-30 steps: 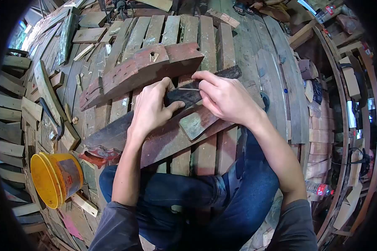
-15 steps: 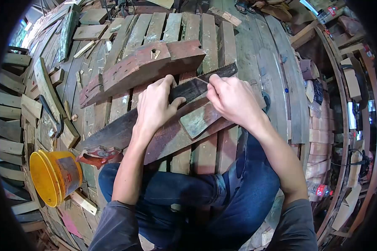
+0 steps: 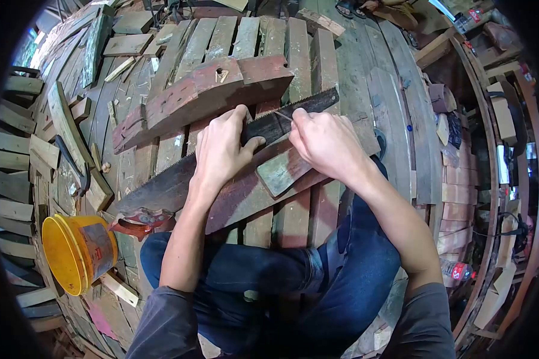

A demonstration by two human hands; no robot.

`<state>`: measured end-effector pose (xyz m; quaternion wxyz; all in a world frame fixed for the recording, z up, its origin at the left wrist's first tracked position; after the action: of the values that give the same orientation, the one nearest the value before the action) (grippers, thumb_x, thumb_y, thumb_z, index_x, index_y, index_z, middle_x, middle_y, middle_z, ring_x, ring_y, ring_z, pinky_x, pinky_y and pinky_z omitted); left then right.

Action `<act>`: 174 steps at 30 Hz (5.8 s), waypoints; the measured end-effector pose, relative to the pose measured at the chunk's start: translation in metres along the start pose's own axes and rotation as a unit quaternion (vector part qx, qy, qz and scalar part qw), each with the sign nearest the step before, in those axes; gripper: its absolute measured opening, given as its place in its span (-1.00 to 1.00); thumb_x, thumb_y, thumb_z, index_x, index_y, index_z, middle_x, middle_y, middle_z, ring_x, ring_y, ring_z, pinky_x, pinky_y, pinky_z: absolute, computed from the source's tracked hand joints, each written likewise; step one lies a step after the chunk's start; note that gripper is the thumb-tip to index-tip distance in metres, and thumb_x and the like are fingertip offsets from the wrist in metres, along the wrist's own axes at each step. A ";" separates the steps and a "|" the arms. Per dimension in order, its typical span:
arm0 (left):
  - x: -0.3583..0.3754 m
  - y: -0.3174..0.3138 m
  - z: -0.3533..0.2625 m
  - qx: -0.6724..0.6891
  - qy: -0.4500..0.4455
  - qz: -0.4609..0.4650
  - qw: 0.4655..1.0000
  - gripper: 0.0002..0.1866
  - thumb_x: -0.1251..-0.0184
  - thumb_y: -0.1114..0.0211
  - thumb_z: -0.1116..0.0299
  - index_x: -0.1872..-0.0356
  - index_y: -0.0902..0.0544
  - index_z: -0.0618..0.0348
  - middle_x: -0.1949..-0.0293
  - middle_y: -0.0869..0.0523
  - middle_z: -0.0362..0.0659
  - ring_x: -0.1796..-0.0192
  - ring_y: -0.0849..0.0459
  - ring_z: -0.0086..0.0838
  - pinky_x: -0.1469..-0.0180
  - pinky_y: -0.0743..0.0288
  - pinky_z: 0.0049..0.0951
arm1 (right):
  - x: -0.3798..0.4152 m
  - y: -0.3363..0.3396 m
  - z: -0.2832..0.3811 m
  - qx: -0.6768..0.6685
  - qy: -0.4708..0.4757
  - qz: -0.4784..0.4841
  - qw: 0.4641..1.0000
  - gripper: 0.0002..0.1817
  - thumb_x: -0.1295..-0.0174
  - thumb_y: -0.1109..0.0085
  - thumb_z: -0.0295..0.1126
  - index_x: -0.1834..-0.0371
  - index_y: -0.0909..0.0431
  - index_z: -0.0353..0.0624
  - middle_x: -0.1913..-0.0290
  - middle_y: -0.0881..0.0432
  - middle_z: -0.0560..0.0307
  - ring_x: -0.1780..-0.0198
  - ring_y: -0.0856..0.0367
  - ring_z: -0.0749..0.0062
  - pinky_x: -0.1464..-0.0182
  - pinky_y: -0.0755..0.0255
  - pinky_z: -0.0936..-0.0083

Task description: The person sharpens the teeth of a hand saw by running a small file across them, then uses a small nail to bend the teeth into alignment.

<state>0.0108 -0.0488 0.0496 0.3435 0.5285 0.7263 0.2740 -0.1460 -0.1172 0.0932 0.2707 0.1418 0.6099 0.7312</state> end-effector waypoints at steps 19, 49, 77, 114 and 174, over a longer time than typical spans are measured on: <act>-0.001 0.002 0.000 0.003 0.011 0.000 1.000 -0.51 -0.04 -0.63 0.23 0.15 -0.55 0.26 0.30 -0.71 0.09 0.27 -0.69 0.05 0.20 -0.52 -0.08 | -0.001 0.002 0.002 0.003 -0.004 -0.008 1.000 -0.74 -0.38 -0.14 -0.33 0.35 -0.52 -0.36 0.55 -0.68 -0.24 0.42 -0.76 -0.14 0.33 -0.65 0.02; 0.006 -0.019 -0.008 -0.090 -0.021 -0.025 0.995 -0.60 -0.18 -0.50 0.33 0.10 -0.47 0.20 0.27 -0.68 0.05 0.26 -0.71 0.08 0.30 -0.53 -0.01 | -0.001 -0.028 -0.001 0.009 -0.034 0.004 0.999 -0.75 -0.35 -0.15 -0.35 0.32 -0.53 -0.39 0.52 -0.67 -0.28 0.41 -0.74 -0.16 0.34 -0.62 0.04; 0.002 -0.002 -0.007 -0.057 0.009 -0.051 0.997 -0.58 -0.17 -0.55 0.22 0.14 -0.51 0.18 0.31 -0.70 0.02 0.27 -0.71 0.03 0.29 -0.50 -0.07 | -0.001 -0.001 0.001 -0.048 -0.022 -0.058 0.997 -0.77 -0.34 -0.16 -0.38 0.37 -0.57 -0.36 0.58 -0.65 -0.24 0.46 -0.74 -0.13 0.36 -0.63 0.04; 0.012 -0.026 -0.009 -0.168 -0.037 -0.074 0.982 -0.59 -0.14 -0.42 0.38 0.03 -0.44 0.16 0.23 -0.66 -0.02 0.29 -0.75 -0.04 0.29 -0.60 -0.10 | -0.003 -0.053 -0.041 -0.424 -0.217 0.017 0.879 -0.70 -0.45 -0.01 -0.35 0.43 -0.47 -0.31 0.60 -0.50 -0.21 0.68 -0.38 0.32 0.56 -0.31 0.26; 0.003 -0.007 -0.007 -0.058 0.000 -0.058 0.997 -0.60 -0.13 -0.57 0.24 0.16 -0.55 0.19 0.32 -0.70 0.00 0.30 -0.71 0.00 0.29 -0.52 -0.08 | 0.000 -0.003 -0.009 -0.101 -0.034 -0.009 0.994 -0.73 -0.37 -0.12 -0.37 0.38 -0.57 -0.39 0.52 -0.65 -0.33 0.39 -0.73 -0.23 0.29 -0.63 0.01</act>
<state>0.0009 -0.0486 0.0481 0.3893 0.4647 0.7386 0.2949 -0.1505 -0.1243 0.0883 0.3110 0.1333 0.5247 0.7812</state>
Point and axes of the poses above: each hand's wrist, its own x-axis away from the middle knuckle, its own y-axis out of the back of the hand, z = x × y, the point moved 6 cm from there along -x, towards the middle knuckle
